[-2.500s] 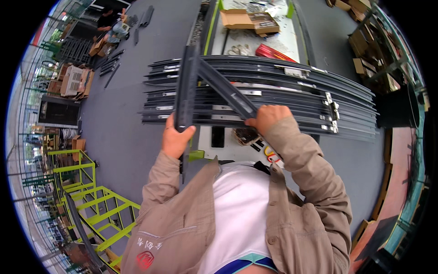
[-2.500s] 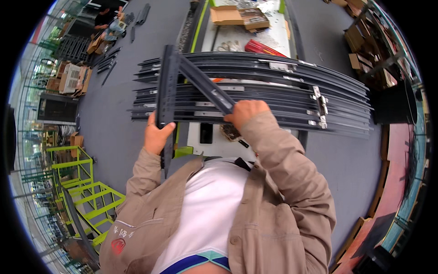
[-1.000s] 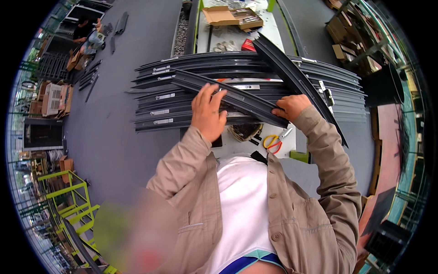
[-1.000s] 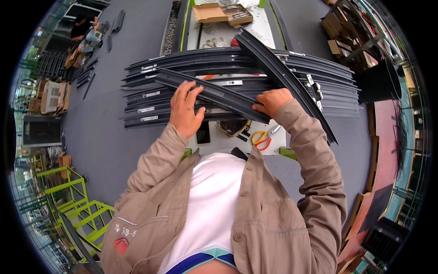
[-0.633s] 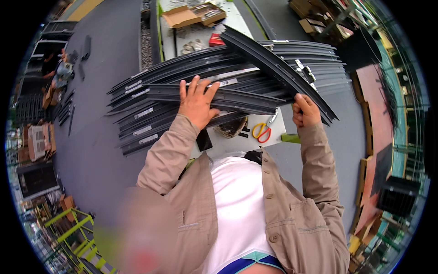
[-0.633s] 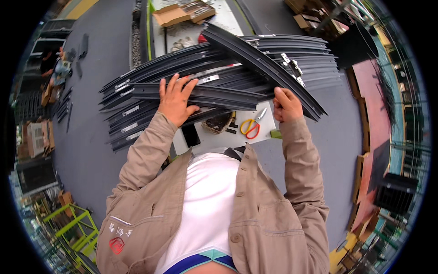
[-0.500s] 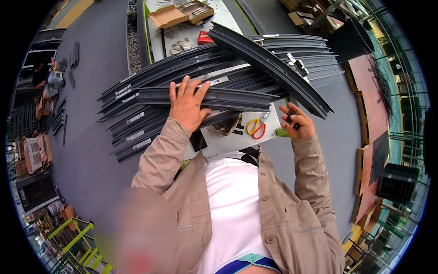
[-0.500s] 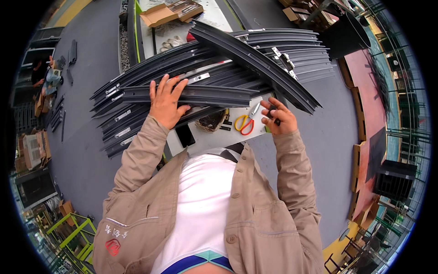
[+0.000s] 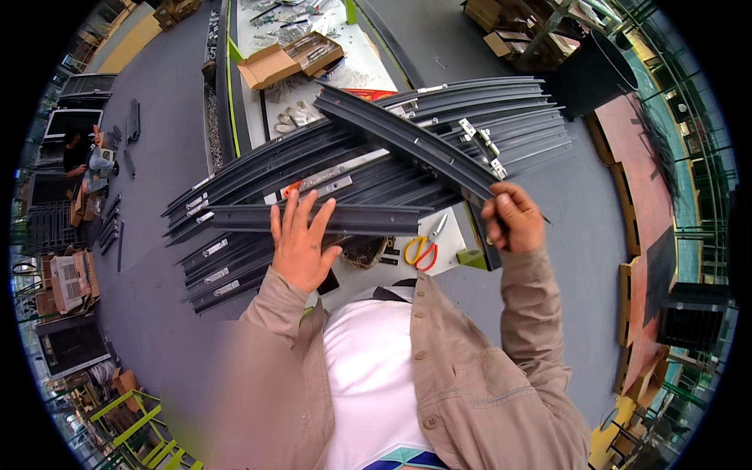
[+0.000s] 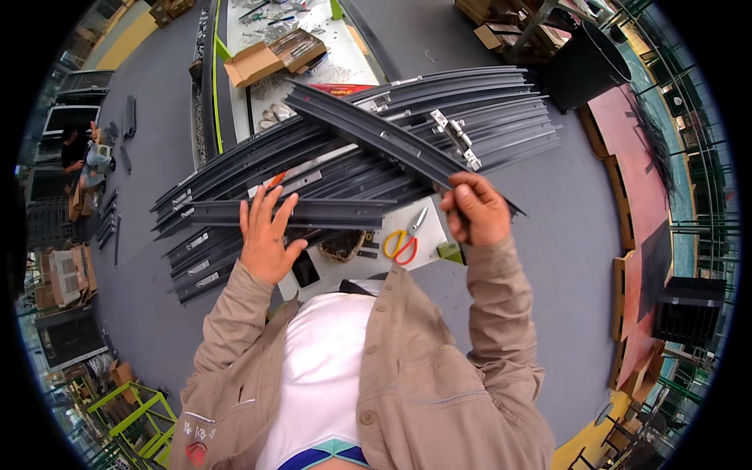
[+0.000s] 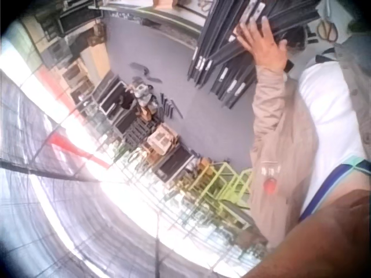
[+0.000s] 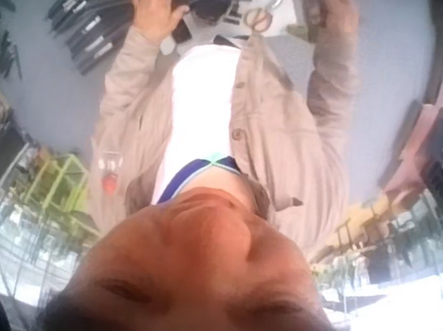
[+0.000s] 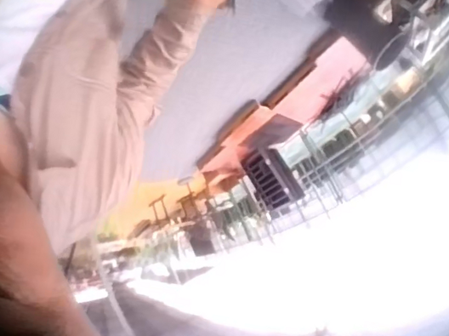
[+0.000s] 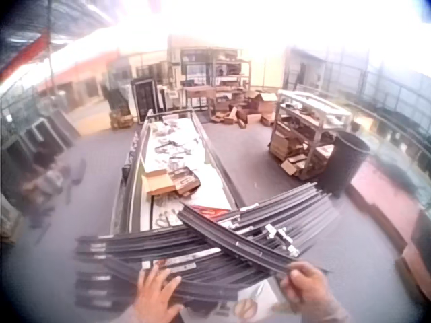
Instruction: The person cuts metal strips using a miter saw and stamps holes into the resulting pieces with a punch press. The person attaches the pieces to large metal frames using a handheld tool.
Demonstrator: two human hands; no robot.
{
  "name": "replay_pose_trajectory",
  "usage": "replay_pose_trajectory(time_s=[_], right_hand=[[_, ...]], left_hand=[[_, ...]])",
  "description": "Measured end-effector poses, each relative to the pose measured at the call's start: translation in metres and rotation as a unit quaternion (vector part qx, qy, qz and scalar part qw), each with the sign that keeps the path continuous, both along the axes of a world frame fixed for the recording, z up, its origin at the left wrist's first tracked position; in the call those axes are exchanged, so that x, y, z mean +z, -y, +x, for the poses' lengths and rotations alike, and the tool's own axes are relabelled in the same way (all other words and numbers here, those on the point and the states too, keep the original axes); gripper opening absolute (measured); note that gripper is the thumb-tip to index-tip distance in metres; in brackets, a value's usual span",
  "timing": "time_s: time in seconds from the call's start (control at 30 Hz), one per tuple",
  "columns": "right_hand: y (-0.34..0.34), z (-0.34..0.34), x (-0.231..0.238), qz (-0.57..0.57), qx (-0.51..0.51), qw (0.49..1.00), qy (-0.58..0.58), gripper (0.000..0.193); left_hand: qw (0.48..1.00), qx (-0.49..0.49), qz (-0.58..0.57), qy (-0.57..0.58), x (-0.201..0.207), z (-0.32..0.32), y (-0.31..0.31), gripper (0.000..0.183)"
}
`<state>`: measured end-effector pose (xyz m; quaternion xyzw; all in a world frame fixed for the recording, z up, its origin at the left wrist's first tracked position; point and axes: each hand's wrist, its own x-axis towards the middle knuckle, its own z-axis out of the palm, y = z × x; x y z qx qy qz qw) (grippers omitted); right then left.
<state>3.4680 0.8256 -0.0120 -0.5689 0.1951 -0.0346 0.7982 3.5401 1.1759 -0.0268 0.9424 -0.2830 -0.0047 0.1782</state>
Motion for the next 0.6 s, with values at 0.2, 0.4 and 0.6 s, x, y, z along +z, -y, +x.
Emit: replay_pose_trajectory(time_s=[0.2,0.4,0.6], right_hand=[[0.059,0.082,0.068,-0.119,0.079,0.989,0.048,0.02],[0.027,0.088,0.062,-0.088,0.195,0.977,0.016,0.024],[-0.001,0.059,0.016,0.024,0.251,0.967,-0.016,0.023]], left_hand=[[0.998,0.056,-0.012,-0.002,0.005,-0.009,0.019,0.078],[0.965,0.213,-0.14,0.062,0.0,-0.03,0.008,0.012],[0.813,0.473,-0.321,-0.109,-0.028,-0.08,-0.029,0.021]])
